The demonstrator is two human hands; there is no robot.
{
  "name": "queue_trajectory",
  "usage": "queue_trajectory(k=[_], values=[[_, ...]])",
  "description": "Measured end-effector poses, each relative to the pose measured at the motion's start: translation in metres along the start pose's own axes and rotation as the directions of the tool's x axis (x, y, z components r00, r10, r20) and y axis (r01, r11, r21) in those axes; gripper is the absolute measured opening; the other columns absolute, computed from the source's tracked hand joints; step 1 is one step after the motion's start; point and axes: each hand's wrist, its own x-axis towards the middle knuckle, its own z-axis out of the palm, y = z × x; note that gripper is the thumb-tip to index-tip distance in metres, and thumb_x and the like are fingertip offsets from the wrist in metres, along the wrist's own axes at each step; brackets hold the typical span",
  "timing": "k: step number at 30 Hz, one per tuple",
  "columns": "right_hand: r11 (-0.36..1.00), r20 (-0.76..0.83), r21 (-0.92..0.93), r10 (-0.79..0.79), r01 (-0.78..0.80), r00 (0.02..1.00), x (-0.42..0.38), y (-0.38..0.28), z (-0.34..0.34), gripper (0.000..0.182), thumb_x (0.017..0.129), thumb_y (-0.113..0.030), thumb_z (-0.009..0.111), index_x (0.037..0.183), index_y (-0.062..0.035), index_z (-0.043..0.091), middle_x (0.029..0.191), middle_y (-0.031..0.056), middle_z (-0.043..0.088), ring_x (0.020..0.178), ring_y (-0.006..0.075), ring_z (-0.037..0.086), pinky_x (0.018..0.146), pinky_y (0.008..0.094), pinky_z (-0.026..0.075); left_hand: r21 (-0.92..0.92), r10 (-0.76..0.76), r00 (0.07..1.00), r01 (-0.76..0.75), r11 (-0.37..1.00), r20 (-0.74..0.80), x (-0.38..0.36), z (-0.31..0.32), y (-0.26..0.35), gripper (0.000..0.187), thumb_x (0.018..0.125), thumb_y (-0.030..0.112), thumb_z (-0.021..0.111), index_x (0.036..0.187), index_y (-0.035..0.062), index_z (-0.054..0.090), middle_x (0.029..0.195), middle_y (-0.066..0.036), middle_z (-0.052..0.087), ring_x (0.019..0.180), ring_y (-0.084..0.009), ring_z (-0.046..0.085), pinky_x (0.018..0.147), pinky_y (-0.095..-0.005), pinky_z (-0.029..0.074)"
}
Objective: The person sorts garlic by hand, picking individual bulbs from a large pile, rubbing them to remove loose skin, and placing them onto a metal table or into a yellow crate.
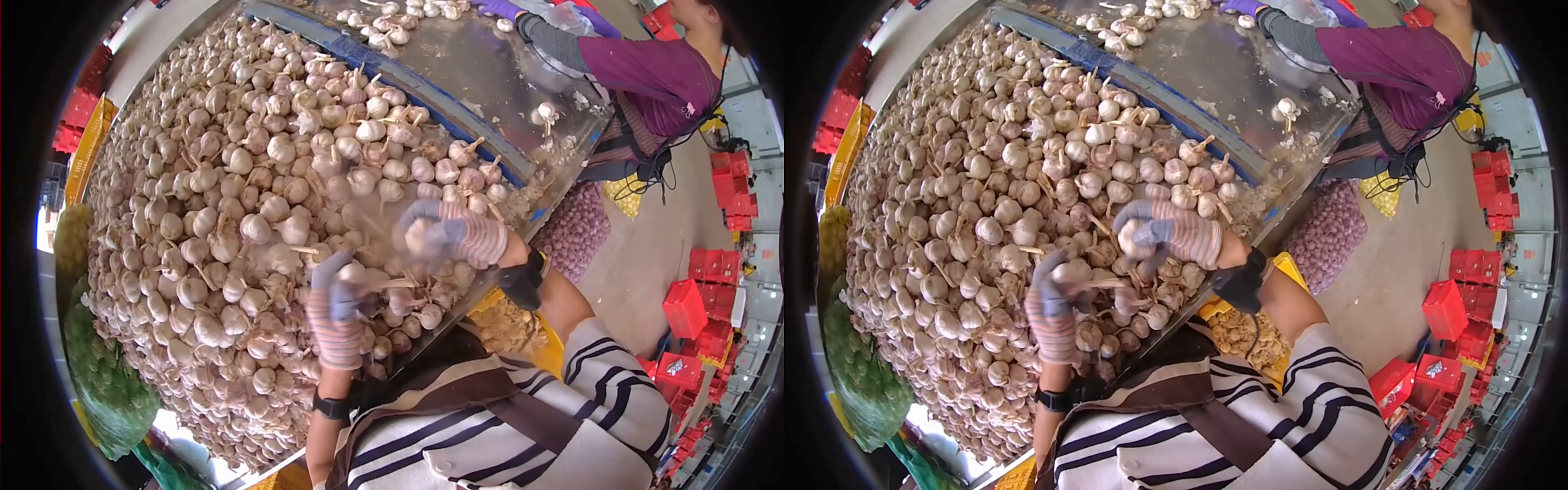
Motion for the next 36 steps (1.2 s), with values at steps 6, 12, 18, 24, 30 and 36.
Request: queue_trajectory(k=[6,12,18,24,30,36], values=[[0.972,0.228,0.091,-0.23,0.215,0.946,0.019,-0.006,0.015,0.048,0.083,-0.03,0.068,0.122,-0.0057,0.054,0.095,0.0024,0.061,0.089,0.0141,0.061,0.073,0.0226,0.052,0.667,0.067,0.957,-0.245,0.704,0.281,0.029,0.055,0.024,0.08,0.085,0.04,0.06,0.149,0.0115,0.02,0.128,-0.024,0.035,0.101,-0.0335,0.053,0.079,-0.0366,0.049],[0.916,-0.152,0.348,-0.154,0.199,0.976,0.088,-0.072,-0.099,0.023,0.085,-0.022,0.066,0.097,-0.0043,0.058,0.099,0.0065,0.062,0.09,0.0135,0.06,0.08,0.0265,0.05,0.789,0.183,0.925,-0.379,0.484,0.332,0.061,0.081,-0.013,0.055,0.087,0.029,0.057,0.133,0.0042,0.038,0.123,-0.025,0.045,0.088,-0.0395,0.062,0.07,-0.0433,0.053],[0.465,-0.041,-0.871,-0.392,0.16,0.919,0.099,-0.094,-0.079,0.024,0.082,-0.029,0.065,0.096,-0.0106,0.07,0.087,0.0085,0.07,0.081,0.0208,0.066,0.076,0.0319,0.052,0.952,-0.283,0.915,-0.241,0.192,0.288,0.052,0.1,-0.072,0.025,0.088,0.024,0.053,0.109,0.01,0.057,0.079,-0.016,0.065,0.07,-0.0326,0.066,0.058,-0.0429,0.054],[-0.043,0.107,-0.993,0.102,0.111,0.989,0.081,-0.006,0.014,0.025,0.077,-0.017,0.064,0.099,-0.0058,0.063,0.092,0.0165,0.064,0.079,0.0333,0.065,0.067,0.0441,0.053,0.826,-0.193,0.827,-0.446,0.343,0.527,0.0,0.082,-0.014,0.028,0.08,0.018,0.062,0.106,0.0114,0.057,0.105,-0.018,0.057,0.072,-0.0314,0.066,0.062,-0.0434,0.055],[0.098,0.063,-0.993,-0.089,0.072,0.994,0.057,-0.008,0.009,0.018,0.076,-0.014,0.062,0.093,-0.007,0.061,0.093,0.0137,0.062,0.077,0.0324,0.064,0.064,0.0443,0.052,0.574,-0.151,0.805,-0.264,0.775,0.574,-0.019,0.028,0.019,0.04,0.07,0.018,0.073,0.106,0.0064,0.061,0.1,-0.015,0.057,0.074,-0.0289,0.063,0.068,-0.0373,0.053],[0.48,0.381,-0.86,0.373,0.175,0.846,-0.035,-0.111,-0.006,0.033,0.073,-0.022,0.069,0.104,-0.0108,0.066,0.095,0.011,0.069,0.079,0.0235,0.066,0.068,0.0373,0.051,-0.181,-0.496,0.786,0.584,0.791,0.369,-0.032,-0.01,0.019,0.021,0.088,0.024,0.065,0.097,0.0039,0.064,0.088,-0.002,0.064,0.078,-0.0077,0.059,0.068,-0.0221,0.048]])
